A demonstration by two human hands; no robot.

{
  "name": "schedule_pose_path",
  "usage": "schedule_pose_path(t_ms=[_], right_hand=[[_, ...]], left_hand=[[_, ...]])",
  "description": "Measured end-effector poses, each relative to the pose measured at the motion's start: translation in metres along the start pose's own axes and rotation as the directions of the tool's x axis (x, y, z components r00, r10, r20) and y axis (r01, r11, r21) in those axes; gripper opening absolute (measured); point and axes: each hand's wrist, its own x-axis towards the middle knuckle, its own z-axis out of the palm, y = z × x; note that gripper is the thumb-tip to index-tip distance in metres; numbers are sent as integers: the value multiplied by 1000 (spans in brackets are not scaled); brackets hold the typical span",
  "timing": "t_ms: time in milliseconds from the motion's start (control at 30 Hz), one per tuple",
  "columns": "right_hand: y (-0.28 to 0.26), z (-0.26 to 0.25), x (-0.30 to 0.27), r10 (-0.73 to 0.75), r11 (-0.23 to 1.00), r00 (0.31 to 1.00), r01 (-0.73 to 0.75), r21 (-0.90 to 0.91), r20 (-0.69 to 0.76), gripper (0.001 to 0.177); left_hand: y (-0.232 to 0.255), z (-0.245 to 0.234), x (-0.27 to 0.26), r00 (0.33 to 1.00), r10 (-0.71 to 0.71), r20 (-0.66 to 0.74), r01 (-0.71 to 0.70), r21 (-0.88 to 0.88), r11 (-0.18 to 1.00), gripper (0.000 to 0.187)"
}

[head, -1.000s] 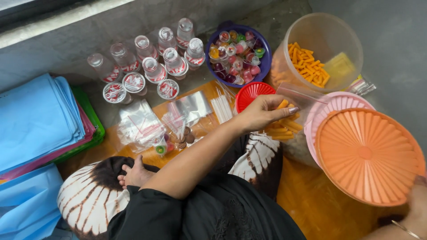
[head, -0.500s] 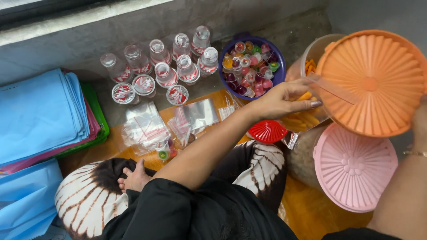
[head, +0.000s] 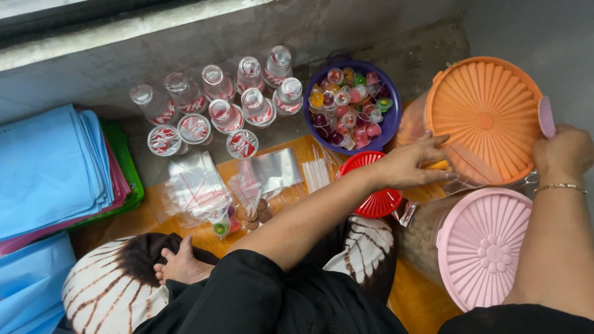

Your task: The person scoops orange snack sticks from a large container into a small plastic bag using a pink scoop, then seals the bag. They repeat the process with cashew nuts from a second container, filling another bag and sealing it.

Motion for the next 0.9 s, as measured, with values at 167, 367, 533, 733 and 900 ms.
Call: schedule_pose_path(t_ms=[167, 367, 533, 733, 900], right_hand=[[-8, -11, -19, -35, 983, 999, 41, 178, -34, 26], [5, 0, -15, -20, 966, 999, 8, 259, 44, 30], [-17, -7, -16, -19, 927, 997, 46, 371, -76, 26], [-122, -73, -33, -378, 914, 926, 373, 156, -1, 84], [-158, -98, -40, -266, 960, 893, 279, 16, 363, 102]], left_hand=[[-12, 15, 12, 1000, 11, -24, -9, 70, 997, 35], [-2, 14, 11, 997, -75, 13, 74, 63, 995, 27], [-12, 14, 15, 996, -89, 6, 89, 56, 994, 31], [-13, 11, 9, 999, -40, -15, 39, -32, 999, 30], [-22, 12, 11, 999, -42, -1, 42, -46, 998, 34]])
